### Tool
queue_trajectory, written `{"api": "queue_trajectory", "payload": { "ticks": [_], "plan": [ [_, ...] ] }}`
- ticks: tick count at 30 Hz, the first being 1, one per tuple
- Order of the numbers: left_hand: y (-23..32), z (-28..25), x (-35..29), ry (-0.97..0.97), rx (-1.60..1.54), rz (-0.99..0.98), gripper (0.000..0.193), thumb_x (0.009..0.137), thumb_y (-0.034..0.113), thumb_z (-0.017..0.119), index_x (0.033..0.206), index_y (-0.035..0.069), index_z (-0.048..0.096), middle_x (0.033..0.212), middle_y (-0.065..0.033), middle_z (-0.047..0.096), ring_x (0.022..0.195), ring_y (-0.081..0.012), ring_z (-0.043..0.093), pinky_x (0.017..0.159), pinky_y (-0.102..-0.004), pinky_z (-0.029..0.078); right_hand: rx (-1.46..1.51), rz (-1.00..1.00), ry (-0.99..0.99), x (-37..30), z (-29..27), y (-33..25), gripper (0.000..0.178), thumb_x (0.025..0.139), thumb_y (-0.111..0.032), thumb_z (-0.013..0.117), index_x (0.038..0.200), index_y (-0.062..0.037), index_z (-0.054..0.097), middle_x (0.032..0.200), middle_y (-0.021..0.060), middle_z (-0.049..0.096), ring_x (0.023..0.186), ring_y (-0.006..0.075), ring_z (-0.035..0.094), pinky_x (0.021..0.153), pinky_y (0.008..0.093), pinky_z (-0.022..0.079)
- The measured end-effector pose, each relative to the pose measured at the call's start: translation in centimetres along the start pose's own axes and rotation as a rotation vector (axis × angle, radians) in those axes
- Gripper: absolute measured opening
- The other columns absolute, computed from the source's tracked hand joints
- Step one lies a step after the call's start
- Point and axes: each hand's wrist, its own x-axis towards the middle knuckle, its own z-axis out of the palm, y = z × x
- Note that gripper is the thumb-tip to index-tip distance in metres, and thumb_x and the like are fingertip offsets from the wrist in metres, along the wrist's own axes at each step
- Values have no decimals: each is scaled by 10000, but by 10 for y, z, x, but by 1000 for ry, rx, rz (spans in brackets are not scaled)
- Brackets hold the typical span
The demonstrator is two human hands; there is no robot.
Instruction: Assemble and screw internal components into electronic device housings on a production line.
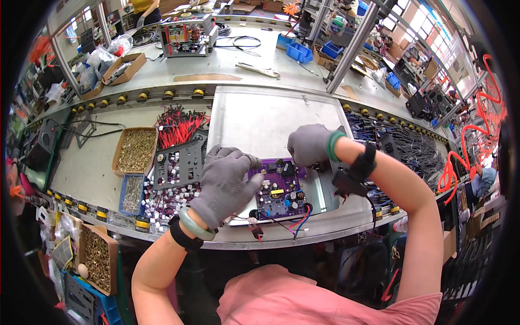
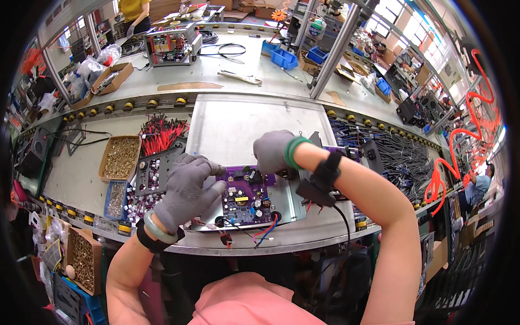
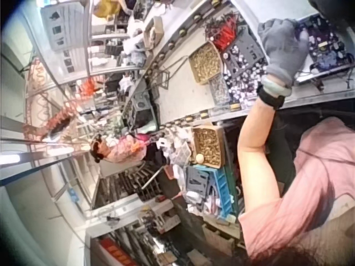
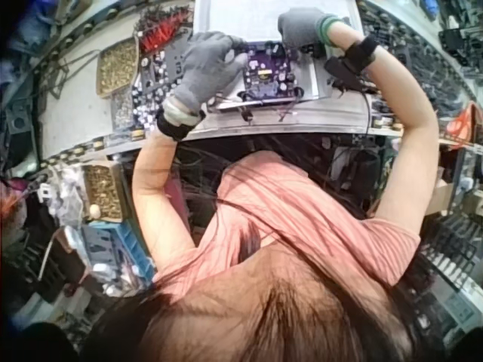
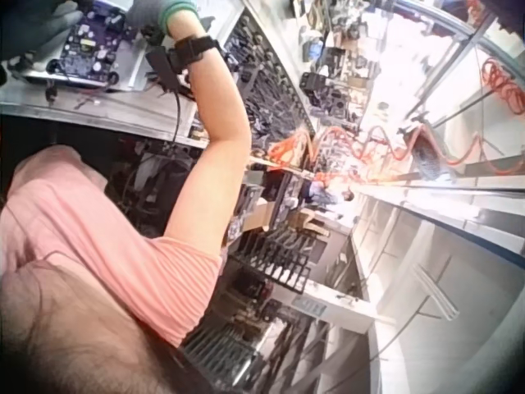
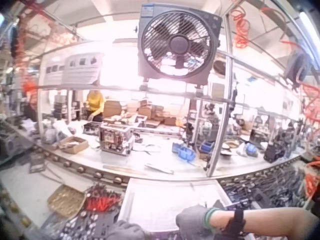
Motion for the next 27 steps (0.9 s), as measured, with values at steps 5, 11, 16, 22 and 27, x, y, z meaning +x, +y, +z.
{"api": "queue_trajectory", "payload": {
  "ticks": [5, 11, 16, 22, 27],
  "plan": [
    [0, -1, -2, -39, -6, -33, 198, 754, 171, 758, 940, 103, 760, 882, -77, 691, 961, -264, 623, 874, -378, 479, -66, 13, -9, 9, -3, -6, 270, 728, -212, 625, 926, -81, 755, 893, 157, 726, 854, 335, 697, 768, 422, 546],
    [-2, 1, 1, -42, -45, -40, 200, 767, 253, 745, 902, 105, 757, 873, -73, 682, 972, -268, 603, 925, -402, 435, 57, 17, -143, 22, -9, 2, 287, 740, -227, 645, 946, -56, 747, 907, 152, 723, 799, 321, 690, 738, 427, 546],
    [4, -1, 5, -35, -77, -91, 204, 760, 216, 747, 922, 92, 757, 889, -82, 686, 981, -280, 605, 912, -405, 452, -18, -57, -161, 23, -11, -2, 281, 746, -233, 654, 922, -31, 742, 846, 153, 717, 747, 304, 690, 713, 422, 559],
    [3, -3, 5, -62, -24, -88, 205, 769, 135, 710, 958, 69, 755, 916, -92, 698, 973, -274, 603, 881, -387, 477, -35, -2, 130, -19, 26, -8, 240, 765, -161, 658, 972, -64, 728, 905, 147, 720, 885, 319, 711, 771, 418, 564],
    [1, -5, -1, -76, -34, -54, 211, 764, 161, 713, 957, 86, 757, 946, -87, 698, 1003, -264, 614, 925, -400, 454, 61, -550, 750, -85, 84, -11, 186, 754, -139, 665, 940, -143, 675, 860, 77, 619, 834, 277, 651, 698, 412, 533]
  ]
}}
